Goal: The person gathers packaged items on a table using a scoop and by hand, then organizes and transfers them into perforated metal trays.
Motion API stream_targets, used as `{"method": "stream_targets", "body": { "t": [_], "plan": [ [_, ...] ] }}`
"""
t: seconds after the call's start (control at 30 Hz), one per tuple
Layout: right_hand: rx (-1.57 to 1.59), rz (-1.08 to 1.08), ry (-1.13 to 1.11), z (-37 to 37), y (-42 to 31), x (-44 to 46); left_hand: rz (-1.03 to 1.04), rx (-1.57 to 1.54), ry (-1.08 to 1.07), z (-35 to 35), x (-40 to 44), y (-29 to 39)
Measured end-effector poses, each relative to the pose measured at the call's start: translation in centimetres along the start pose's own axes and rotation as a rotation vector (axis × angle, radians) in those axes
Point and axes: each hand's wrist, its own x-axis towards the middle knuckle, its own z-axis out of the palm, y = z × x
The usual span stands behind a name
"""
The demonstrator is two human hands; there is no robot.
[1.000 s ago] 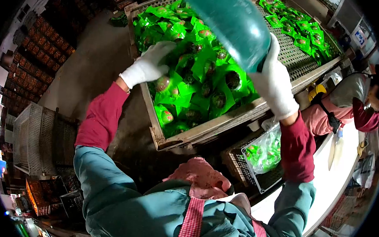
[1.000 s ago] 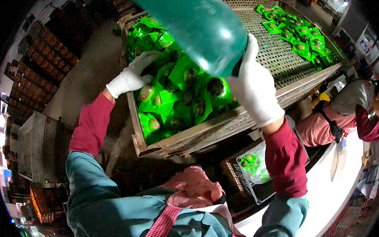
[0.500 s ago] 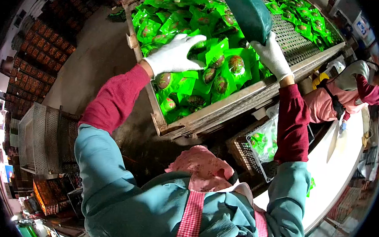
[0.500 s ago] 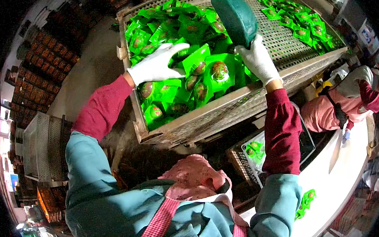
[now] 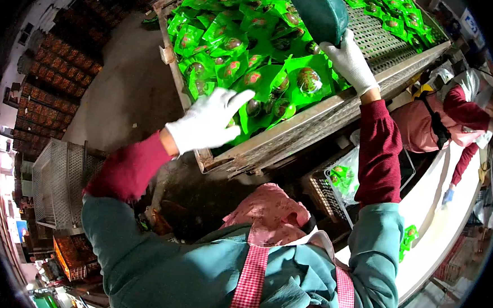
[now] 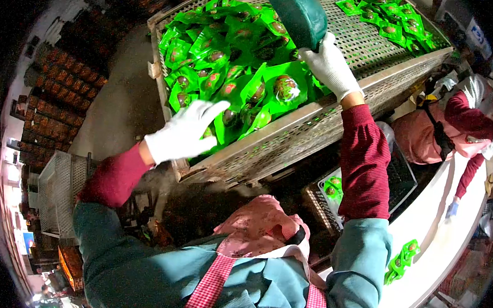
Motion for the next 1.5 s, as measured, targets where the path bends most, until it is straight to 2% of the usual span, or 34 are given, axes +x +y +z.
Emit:
{"method": "stream_targets", "body": {
  "t": [0.07,0.13,0.23,0.27,0.33,0.37,0.4,0.47,0.5,0.53,0.6,0.67,0.73,0.77,0.8,0.93,1.0,1.03,1.07,1.1,1.13,1.2,1.3,1.33,1.37,1.4,1.47,1.5],
  "plan": [
    [-0.009,0.031,-0.020,0.0,0.2,0.1,0.052,0.078,0.186,1.7,1.3,-1.6],
    [-0.063,0.065,-0.013,0.0,0.3,0.4,0.042,0.121,-0.085,0.3,1.1,0.1],
    [-0.006,0.053,-0.017,-0.2,0.2,0.2,0.208,0.016,-0.072,-0.3,-0.7,0.5],
    [0.003,-0.021,0.031,0.1,0.8,0.4,0.243,-0.012,-0.050,-0.4,-0.8,0.5],
    [0.081,0.051,0.010,0.1,0.5,0.3,0.399,-0.126,-0.270,-2.6,-0.1,-0.8],
    [0.053,0.026,0.048,0.1,0.6,0.3,0.361,-0.247,-0.470,-4.4,0.8,-1.4],
    [0.109,0.085,0.037,-0.1,0.2,0.2,0.382,-0.398,-0.503,-5.6,1.9,-2.0],
    [0.128,0.098,0.077,-0.4,0.0,0.0,0.198,-0.286,-0.445,-8.9,4.0,-1.2],
    [0.119,0.108,0.083,-0.3,0.4,0.2,0.119,-0.365,-0.243,-8.7,5.1,-1.1],
    [0.110,0.118,0.089,-0.3,0.6,0.4,0.160,-0.218,-0.017,-8.4,6.4,0.3],
    [0.193,0.183,0.074,-0.5,0.6,0.4,0.281,-0.035,0.161,-5.1,8.9,1.8],
    [0.218,0.214,0.060,-0.7,0.3,0.4,0.361,-0.145,0.088,-0.8,10.6,2.4],
    [0.272,0.350,-0.023,-1.7,-1.9,-0.2,0.312,0.081,0.014,-0.7,10.7,3.9],
    [0.233,0.329,-0.016,-1.7,-2.1,-0.3,0.343,0.153,0.058,0.1,9.9,3.9],
    [0.172,0.141,0.075,-0.1,1.2,0.3,0.355,0.200,0.036,-0.2,9.2,3.9],
    [0.261,0.297,-0.010,-1.0,-1.1,-0.2,0.326,0.103,-0.106,-2.3,9.1,2.5],
    [0.250,0.323,0.006,-1.3,-1.2,0.1,0.471,-0.416,-0.292,-4.2,11.4,-1.3],
    [0.206,0.219,0.077,-0.4,0.3,0.3,0.527,-0.691,-0.256,-5.2,12.9,-3.7],
    [0.236,0.231,0.085,-0.5,0.0,0.2,0.437,-0.822,-0.128,-6.3,13.5,-5.2],
    [0.232,0.214,0.103,-0.5,0.0,0.2,0.416,-0.811,0.022,-6.7,14.4,-7.3],
    [0.229,0.195,0.121,-0.5,0.1,0.2,0.355,-0.550,0.103,-6.7,15.5,-10.1],
    [0.287,0.270,0.079,-0.9,-1.0,0.1,0.079,0.253,0.159,-6.1,16.0,-12.6],
    [0.322,0.288,0.071,-1.0,-1.4,0.0,-0.110,0.563,-0.054,-4.8,17.5,-17.7],
    [0.312,0.287,0.070,-0.9,-0.9,0.1,-0.206,0.593,-0.110,-5.7,17.5,-18.6],
    [0.298,0.210,0.085,-0.6,-0.4,0.1,-0.324,0.564,-0.068,-6.0,17.5,-20.3],
    [0.304,0.235,0.077,-0.6,-0.3,0.1,-0.437,0.540,-0.028,-6.4,17.5,-22.4],
    [0.302,0.264,0.072,-1.0,-0.5,0.0,-0.415,0.324,0.015,-6.2,17.2,-27.0],
    [0.314,0.316,0.048,-1.2,-1.0,0.1,-0.418,0.367,0.002,-6.9,17.4,-28.3]
  ]
}}
